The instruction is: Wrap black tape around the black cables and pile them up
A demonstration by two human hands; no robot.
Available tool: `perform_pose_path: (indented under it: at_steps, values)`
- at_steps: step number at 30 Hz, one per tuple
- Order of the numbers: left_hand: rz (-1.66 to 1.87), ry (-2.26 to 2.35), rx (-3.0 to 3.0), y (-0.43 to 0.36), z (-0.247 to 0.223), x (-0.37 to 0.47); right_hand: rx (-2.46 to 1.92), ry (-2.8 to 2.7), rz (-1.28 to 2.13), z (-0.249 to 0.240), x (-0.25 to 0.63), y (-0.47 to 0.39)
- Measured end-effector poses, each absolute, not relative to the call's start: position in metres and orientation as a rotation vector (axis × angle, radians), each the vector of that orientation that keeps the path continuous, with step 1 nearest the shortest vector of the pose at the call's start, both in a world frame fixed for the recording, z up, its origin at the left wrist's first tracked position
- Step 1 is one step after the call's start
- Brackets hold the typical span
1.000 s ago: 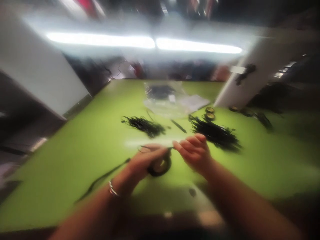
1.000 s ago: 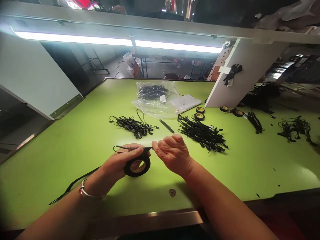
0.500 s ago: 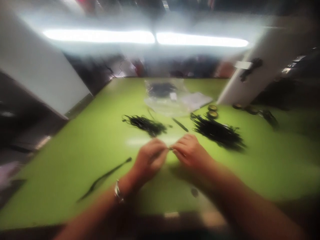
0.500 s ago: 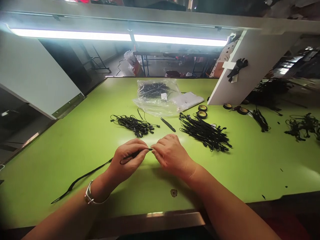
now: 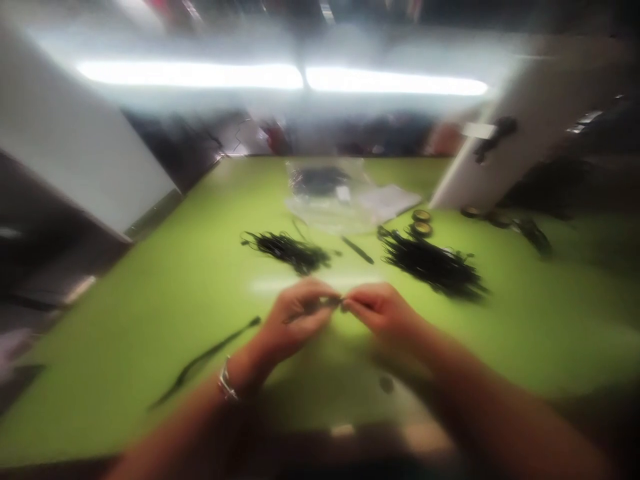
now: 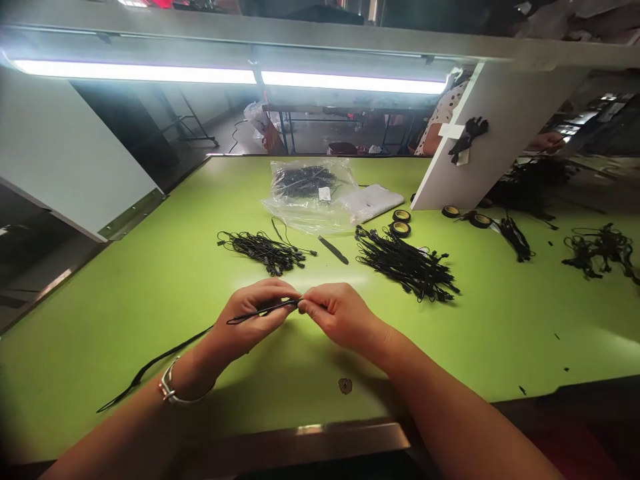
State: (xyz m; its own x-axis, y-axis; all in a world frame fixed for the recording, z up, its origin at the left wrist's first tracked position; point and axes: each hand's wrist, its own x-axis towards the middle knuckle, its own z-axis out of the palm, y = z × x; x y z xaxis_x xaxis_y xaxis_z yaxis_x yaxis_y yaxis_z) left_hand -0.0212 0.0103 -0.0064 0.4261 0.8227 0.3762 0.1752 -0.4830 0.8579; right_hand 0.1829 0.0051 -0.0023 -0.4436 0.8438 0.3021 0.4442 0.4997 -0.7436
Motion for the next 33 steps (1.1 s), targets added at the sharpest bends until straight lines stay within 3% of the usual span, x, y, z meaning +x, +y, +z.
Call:
perform_pose_path:
  at_steps: [5, 11, 17, 21, 26, 33]
  values:
    - [0.970, 1.044, 1.549, 0.008, 0.002, -0.024, -1.012, -2.208, -0.215, -0.001, 0.181, 0.001]
    - [0.905, 1.021, 1.076, 0.007, 0.007, -0.021, -0.970, -2.132, -0.537, 0.003, 0.179, -0.003]
    - [0.988, 1.136, 0.993, 0.004, 0.006, -0.015, -0.943, -2.118, -0.443, -0.003, 0.177, -0.003]
    - [1.034, 1.127, 1.050, 0.004, 0.007, -0.016, -0.896, -2.115, -0.119, -0.006, 0.178, 0.002]
    - [1.183, 1.066, 1.568, 0.005, 0.000, -0.017, -1.024, -2.128, 0.353, -0.003, 0.179, 0.002]
    - [1.226, 0.898, 1.999, 0.009, -0.008, -0.021, -1.053, -2.208, 0.463, 0.000, 0.182, 0.005]
